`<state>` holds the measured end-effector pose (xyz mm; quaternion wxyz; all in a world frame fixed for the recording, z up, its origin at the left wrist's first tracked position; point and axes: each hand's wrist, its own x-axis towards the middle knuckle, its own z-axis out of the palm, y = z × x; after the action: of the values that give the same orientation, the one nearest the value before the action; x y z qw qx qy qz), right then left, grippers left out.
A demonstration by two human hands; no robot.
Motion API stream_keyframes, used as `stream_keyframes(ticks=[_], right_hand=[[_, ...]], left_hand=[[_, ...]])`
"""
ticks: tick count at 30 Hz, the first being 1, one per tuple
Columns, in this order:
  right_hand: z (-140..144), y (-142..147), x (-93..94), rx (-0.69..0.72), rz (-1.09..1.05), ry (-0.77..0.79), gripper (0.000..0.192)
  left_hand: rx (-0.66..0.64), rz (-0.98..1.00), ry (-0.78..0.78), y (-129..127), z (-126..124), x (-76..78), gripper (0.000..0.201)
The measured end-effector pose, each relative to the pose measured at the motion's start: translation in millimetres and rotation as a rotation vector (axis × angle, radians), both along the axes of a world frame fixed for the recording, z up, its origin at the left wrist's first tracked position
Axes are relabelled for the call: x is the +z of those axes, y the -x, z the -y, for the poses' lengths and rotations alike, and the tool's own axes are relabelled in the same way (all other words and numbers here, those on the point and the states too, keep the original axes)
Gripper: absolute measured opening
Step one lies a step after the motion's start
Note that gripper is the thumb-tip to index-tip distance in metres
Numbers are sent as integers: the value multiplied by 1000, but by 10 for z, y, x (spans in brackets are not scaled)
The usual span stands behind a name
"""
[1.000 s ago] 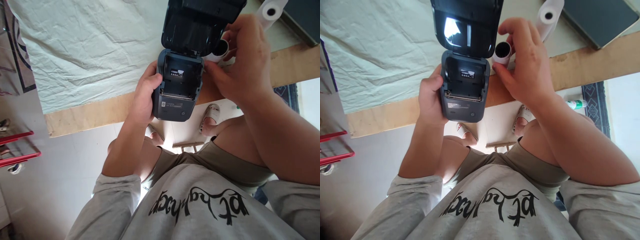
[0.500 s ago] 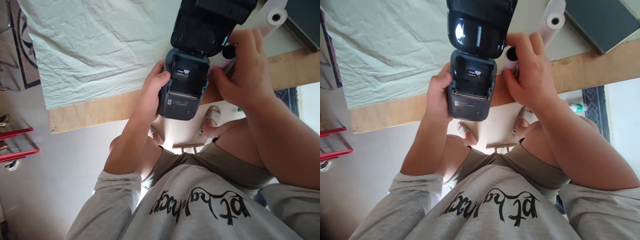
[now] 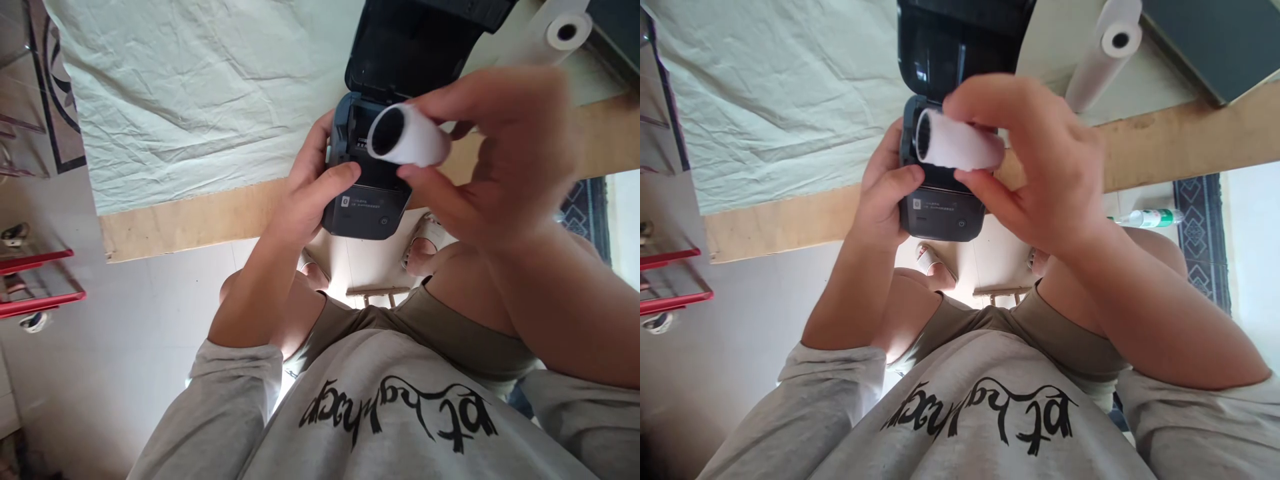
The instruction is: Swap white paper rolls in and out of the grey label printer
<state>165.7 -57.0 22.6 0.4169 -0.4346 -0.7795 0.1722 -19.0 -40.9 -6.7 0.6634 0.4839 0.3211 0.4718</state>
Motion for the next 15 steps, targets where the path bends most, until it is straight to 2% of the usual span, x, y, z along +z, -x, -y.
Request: stream_keyframes(ticks=[3, 6, 8, 11, 15], right_hand=[[-50, 133, 13, -101, 221, -75, 25], [-121, 179, -1, -140, 264, -31, 14], [-131, 186, -3, -138, 249, -36, 10], [-90, 190, 2, -113, 245, -134, 10], [-12, 211, -31, 1, 216, -246, 5]], left_hand=[[-19, 3, -13, 17, -6, -18, 43], [-13, -2, 15, 35, -3, -15, 43], [-6, 6, 19, 44, -4, -8, 42], [-18, 23, -26, 55, -21, -13, 36], [-38, 63, -72, 63, -60, -65, 42]])
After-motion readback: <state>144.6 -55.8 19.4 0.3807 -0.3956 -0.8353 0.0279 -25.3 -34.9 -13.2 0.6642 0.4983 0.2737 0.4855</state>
